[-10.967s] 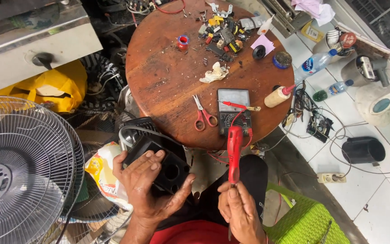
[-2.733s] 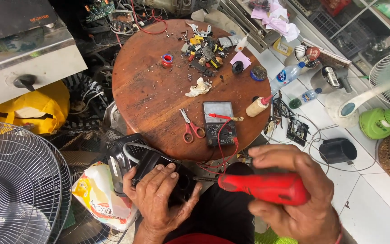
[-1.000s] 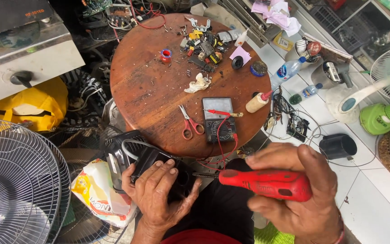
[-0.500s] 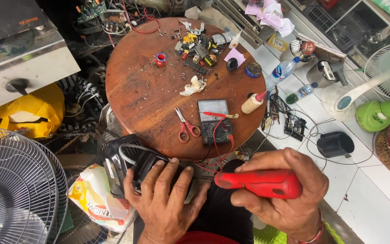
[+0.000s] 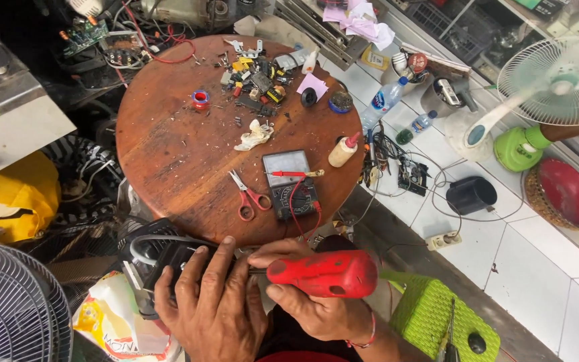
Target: Assembling and testing an electronic motor component using a multimeter and screwdriver on a workbench.
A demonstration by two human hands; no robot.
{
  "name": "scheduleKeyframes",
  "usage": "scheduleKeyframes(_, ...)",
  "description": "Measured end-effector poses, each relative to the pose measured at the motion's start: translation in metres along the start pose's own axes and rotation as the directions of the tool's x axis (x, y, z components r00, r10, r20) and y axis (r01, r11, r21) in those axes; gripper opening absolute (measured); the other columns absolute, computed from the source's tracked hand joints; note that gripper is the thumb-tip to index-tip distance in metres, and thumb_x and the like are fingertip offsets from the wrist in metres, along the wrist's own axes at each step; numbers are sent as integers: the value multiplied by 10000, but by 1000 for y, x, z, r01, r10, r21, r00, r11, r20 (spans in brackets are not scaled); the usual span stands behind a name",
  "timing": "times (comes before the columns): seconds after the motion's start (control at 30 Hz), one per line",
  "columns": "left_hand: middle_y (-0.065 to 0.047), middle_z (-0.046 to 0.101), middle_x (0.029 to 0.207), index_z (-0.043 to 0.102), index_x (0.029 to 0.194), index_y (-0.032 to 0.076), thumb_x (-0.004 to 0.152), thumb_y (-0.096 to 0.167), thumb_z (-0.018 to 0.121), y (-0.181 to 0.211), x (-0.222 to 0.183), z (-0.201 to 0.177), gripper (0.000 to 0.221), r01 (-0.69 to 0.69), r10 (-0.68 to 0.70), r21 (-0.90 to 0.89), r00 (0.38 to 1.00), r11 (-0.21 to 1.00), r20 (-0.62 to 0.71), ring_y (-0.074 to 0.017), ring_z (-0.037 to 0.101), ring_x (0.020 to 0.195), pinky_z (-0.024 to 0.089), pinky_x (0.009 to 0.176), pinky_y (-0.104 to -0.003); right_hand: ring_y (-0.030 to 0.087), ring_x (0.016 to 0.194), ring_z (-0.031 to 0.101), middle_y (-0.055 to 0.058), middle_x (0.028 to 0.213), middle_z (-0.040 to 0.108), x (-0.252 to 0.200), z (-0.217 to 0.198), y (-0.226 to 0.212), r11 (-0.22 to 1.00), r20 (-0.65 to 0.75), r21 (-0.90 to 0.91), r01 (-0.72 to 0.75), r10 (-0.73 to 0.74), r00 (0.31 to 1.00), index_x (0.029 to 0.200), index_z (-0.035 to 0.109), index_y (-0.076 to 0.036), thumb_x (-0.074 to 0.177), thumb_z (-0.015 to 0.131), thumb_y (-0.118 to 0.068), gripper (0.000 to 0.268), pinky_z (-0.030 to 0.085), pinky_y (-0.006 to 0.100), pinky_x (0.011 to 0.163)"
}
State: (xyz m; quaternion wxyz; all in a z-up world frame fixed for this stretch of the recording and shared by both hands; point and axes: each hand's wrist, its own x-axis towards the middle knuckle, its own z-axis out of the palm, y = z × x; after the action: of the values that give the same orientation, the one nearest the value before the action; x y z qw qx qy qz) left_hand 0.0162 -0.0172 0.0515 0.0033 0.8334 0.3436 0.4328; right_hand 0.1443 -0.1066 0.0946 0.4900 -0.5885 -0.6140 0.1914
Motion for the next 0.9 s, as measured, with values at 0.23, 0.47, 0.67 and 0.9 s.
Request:
scheduleKeyframes(0.23,-49,701,1299,745,1162,192,991,378,532,-11,-10,6,330,-21,21,-20,999,1000,-35,-265,682,1095,355,1098,-498,267,1141,676,143,1185,657,8,7,11,995,-32,-81,56,-59,998,1196,663,-64,1070,556,-224,230,548,380,1041)
scheduleKeyframes(0.47,-244,522,1489,401,1491,152,905,576,808,-47,-59,19,830,3,-10,-86,996,996,-84,-416,533,1398,324,1214,-671,305,1010,762,186,1062,729,-7,9,14,995,-253,34,89,-78,964,1101,569,-18,1060,515,-105,110,658,372,914)
scheduleKeyframes(0.67,-194,540,1490,418,1473,116,967,608,613,-52,-64,22,733,12,-16,-109,999,994,-42,-422,502,1421,288,1224,-681,298,927,786,196,970,721,-11,-4,-2,990,-342,-38,137,-142,929,1096,526,-22,1058,511,-130,116,679,235,715)
scheduleKeyframes(0.9,-251,381,1603,293,1579,164,895,642,694,-65,-83,25,925,84,-99,-215,993,973,-60,-466,390,1522,264,1275,-679,253,973,678,152,979,665,-4,-8,-8,996,-256,-87,2,-24,967,1097,512,-32,1090,376,-155,183,633,321,829)
